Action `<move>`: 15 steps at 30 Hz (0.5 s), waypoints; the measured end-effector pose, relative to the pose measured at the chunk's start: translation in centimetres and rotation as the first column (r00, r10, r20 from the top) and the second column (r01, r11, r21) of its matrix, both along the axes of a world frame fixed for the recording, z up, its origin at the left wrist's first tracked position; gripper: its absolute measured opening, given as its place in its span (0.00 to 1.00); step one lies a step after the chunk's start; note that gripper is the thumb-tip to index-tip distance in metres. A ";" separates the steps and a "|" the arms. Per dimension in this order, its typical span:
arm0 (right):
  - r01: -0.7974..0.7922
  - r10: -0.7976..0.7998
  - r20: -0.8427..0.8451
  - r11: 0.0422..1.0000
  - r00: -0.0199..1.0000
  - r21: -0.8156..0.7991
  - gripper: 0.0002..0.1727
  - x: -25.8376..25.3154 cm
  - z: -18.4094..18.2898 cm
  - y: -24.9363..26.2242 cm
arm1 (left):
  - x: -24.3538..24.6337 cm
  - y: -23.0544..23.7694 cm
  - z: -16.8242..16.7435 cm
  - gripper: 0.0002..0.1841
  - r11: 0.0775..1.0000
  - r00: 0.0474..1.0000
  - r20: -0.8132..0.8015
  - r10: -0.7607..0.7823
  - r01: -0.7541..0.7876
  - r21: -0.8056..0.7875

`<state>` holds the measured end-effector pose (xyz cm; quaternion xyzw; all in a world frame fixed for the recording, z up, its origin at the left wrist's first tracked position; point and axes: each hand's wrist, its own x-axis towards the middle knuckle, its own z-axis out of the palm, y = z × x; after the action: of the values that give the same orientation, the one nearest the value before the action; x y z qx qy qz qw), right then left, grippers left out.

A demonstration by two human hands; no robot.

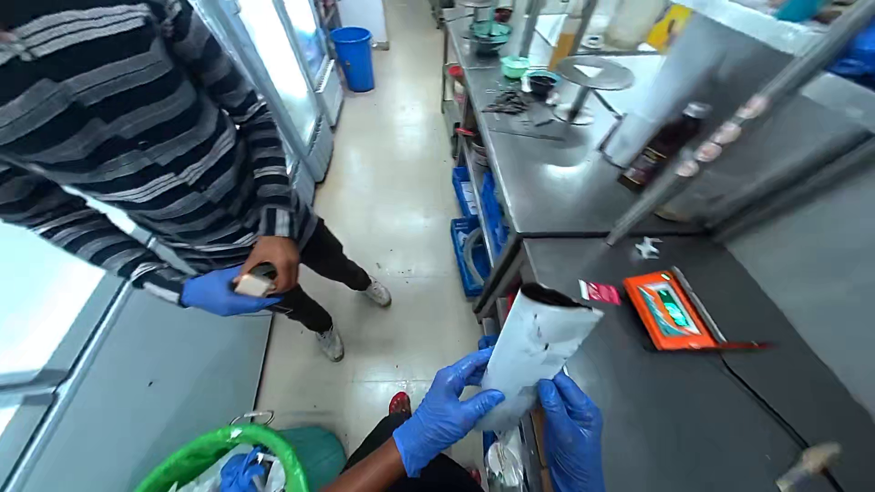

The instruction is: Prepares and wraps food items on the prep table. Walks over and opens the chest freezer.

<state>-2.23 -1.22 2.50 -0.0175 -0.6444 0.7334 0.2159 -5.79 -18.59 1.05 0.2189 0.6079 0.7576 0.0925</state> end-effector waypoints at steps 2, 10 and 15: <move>-0.075 0.076 0.122 0.997 0.990 -0.007 0.11 -2.9 -0.4 -2.4 | -1.3 -2.9 -0.1 0.28 0.998 0.989 0.145 0.038 -0.030 -0.059; -0.482 0.449 0.437 0.875 0.779 -0.040 0.15 -15.1 -4.0 -14.9 | -6.3 -15.1 -2.9 0.26 0.928 0.857 0.357 0.372 -0.351 -0.125; -0.661 0.682 0.411 0.718 0.606 -0.218 0.14 -18.4 -6.0 -22.0 | -5.5 -21.1 -3.1 0.26 0.833 0.753 0.359 0.552 -0.515 -0.201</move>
<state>-20.59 -23.21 -3.52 0.0460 -0.6191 0.7478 -0.2355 -11.28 -39.68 -2.07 -0.1285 0.6457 0.7527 0.0050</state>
